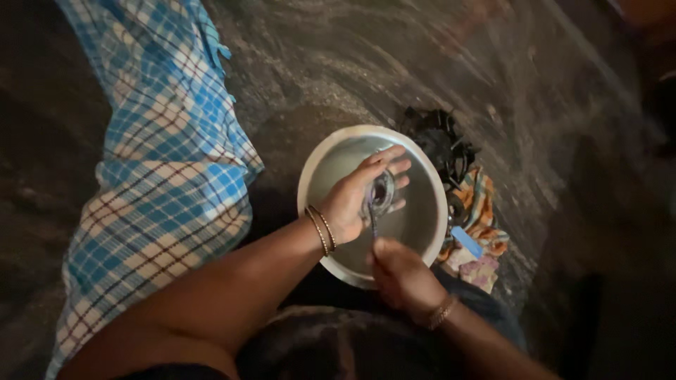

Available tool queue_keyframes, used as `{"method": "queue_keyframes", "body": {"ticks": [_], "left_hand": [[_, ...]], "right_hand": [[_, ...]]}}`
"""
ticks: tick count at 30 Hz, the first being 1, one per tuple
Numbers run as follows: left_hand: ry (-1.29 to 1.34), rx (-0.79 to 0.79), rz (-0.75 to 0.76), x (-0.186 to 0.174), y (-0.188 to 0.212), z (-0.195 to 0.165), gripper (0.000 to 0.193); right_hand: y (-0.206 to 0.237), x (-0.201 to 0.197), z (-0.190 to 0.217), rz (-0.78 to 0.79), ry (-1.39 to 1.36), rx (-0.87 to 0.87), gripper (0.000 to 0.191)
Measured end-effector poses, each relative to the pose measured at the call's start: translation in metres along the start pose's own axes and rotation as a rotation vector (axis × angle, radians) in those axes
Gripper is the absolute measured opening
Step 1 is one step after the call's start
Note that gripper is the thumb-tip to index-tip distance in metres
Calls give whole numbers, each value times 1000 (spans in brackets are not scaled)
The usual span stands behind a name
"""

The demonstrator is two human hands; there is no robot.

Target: The person scrubs a small metal ring with a toothbrush over a bowl of water, repeatedly dipping and scrubbing the object. The person then picks up a second metal ring and scrubs it in the same manner.

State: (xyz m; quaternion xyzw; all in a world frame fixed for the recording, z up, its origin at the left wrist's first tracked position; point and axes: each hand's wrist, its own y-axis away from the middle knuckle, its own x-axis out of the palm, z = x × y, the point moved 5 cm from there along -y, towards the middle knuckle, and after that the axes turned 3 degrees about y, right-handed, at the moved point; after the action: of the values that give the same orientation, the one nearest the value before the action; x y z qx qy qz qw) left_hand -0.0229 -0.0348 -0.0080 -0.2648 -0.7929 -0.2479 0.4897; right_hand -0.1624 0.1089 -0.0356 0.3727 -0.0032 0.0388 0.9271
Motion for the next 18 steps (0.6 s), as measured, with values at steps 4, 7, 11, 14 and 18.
{"method": "queue_keyframes", "body": {"ticks": [4,7,11,14,18], "left_hand": [[96,55,41,-3,-2,8,34],[85,-19,92,-11,-9,14,29],[9,-151,72,-13,-14,12,27],[-18,-171,-50,-11,-10,3,30],[40,37,-58,2,3,-3,32]], "right_hand": [[-15,-7,15,-121,618,-388,39],[-15,-16,41,-208,1151,-552,39],[2,-45,72,-415,1717,-438,37],[8,-30,66,-338,1470,-432,37],[3,8,8,-47,103,24,44]]}}
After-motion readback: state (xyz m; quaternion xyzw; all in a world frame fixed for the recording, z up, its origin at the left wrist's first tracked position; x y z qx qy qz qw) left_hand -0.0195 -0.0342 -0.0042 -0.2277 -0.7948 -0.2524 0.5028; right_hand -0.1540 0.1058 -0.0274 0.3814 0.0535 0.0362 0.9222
